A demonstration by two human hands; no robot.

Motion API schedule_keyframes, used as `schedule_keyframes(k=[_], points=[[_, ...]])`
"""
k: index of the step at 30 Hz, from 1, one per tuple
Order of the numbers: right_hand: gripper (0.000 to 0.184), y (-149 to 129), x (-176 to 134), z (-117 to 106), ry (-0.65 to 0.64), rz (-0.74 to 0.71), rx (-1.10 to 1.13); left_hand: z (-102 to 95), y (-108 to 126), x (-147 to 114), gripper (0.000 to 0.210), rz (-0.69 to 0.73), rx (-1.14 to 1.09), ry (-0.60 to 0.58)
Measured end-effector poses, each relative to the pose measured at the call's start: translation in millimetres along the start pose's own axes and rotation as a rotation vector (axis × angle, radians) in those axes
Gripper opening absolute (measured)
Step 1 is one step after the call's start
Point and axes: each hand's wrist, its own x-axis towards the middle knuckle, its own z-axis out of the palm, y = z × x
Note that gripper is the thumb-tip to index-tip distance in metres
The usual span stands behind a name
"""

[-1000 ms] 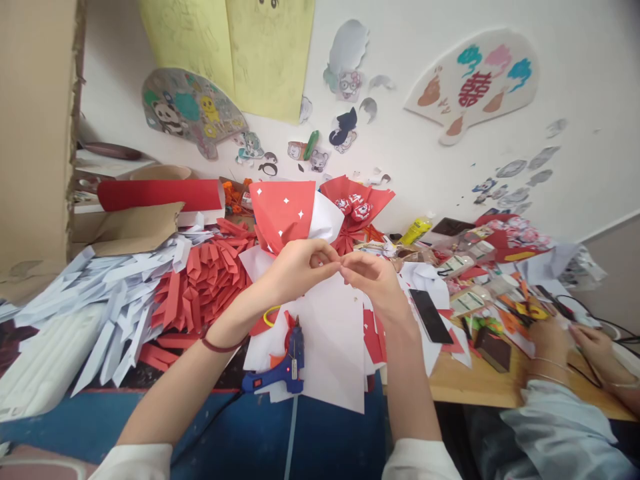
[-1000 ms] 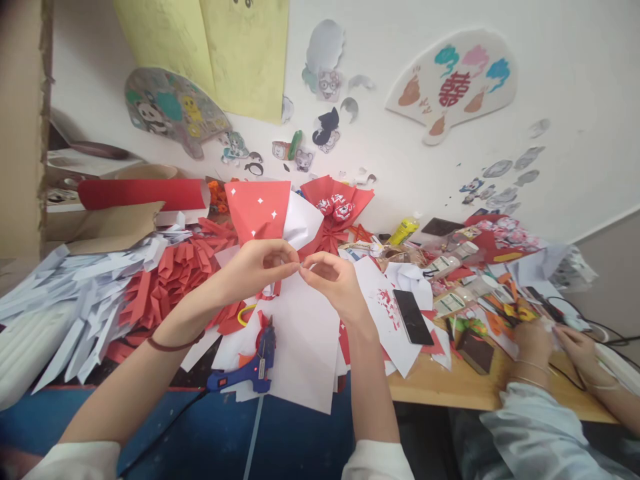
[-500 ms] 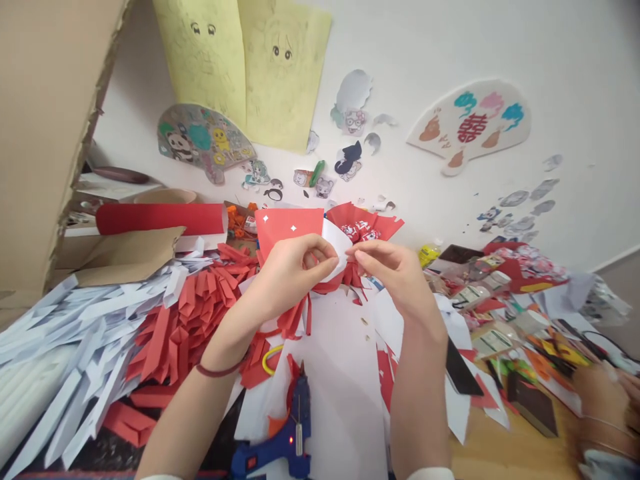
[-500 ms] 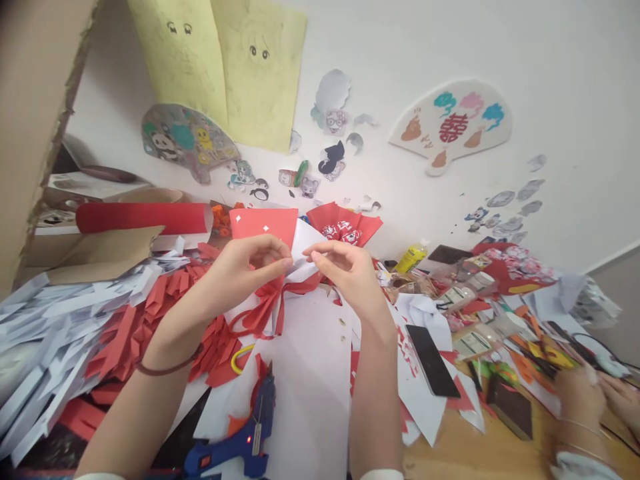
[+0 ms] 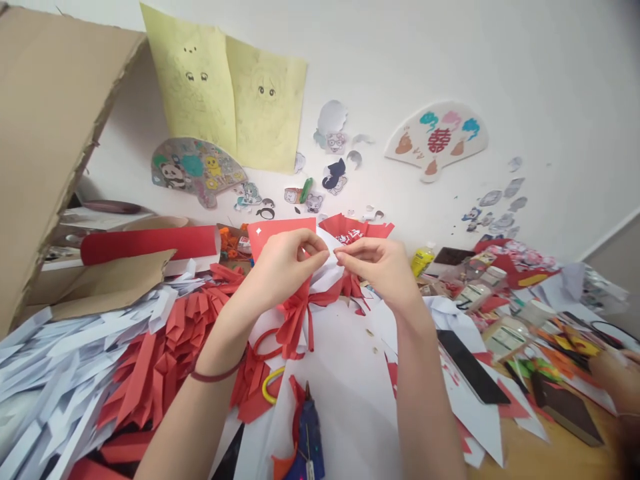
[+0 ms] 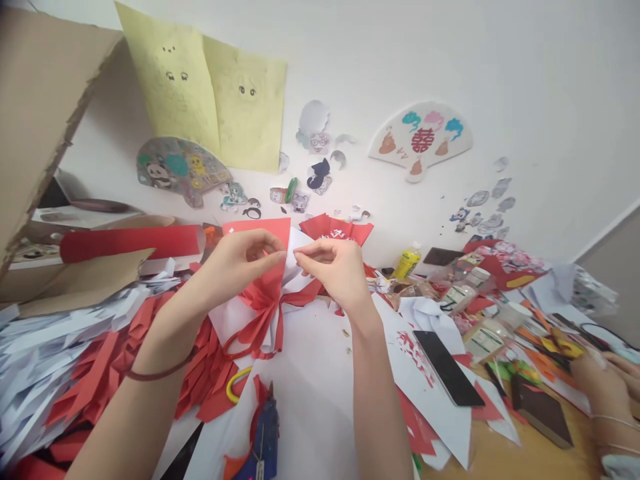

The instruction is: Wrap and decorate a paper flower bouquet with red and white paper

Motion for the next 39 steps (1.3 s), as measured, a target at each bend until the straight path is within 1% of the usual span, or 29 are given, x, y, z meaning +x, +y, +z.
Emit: schedule_keyframes(k=[3, 5, 8, 12, 15, 18, 22, 27, 39], points=[[0.020, 1.0, 1.1, -2.3, 0.018, -0.029, -0.016, 2.1, -1.3, -0.3, 0.012, 0.074, -0.033, -0.001], [0.024, 1.9, 2.4, -3.5, -0.002, -0.050, -0.043, 2.8, -1.4, -1.1, 0.011, 0.134, -0.043, 0.025], [0.023, 2.5, 3.5, -3.6, -0.005, -0.110, -0.104, 3.3, -1.0, -1.6, 0.012, 0.193, -0.036, 0.043], [0.016, 1.4, 2.4, -1.4, 0.032, -0.199, -0.191, 4.2, -0.1, -1.2, 0.012, 0.192, -0.006, 0.002], [0.014, 0.6, 1.3, 0.4, 0.020, -0.218, -0.264, 5.2, 0.0, -0.8, 0.013, 0.183, 0.010, -0.010], [0.013, 0.5, 1.0, 1.4, 0.035, -0.230, -0.302, 5.5, -0.4, -1.0, 0.013, 0.169, 0.028, -0.013], [0.012, -0.4, 0.5, 0.8, 0.053, -0.238, -0.320, 4.5, -0.8, -1.3, 0.014, 0.172, 0.052, 0.000], [0.007, -2.2, -0.7, 0.0, 0.033, -0.250, -0.341, 4.6, -2.9, -0.4, 0.013, 0.168, 0.087, -0.005], [0.007, -0.3, 0.9, 1.4, 0.012, -0.267, -0.360, 6.3, -6.0, -0.4, 0.013, 0.149, 0.160, -0.010]])
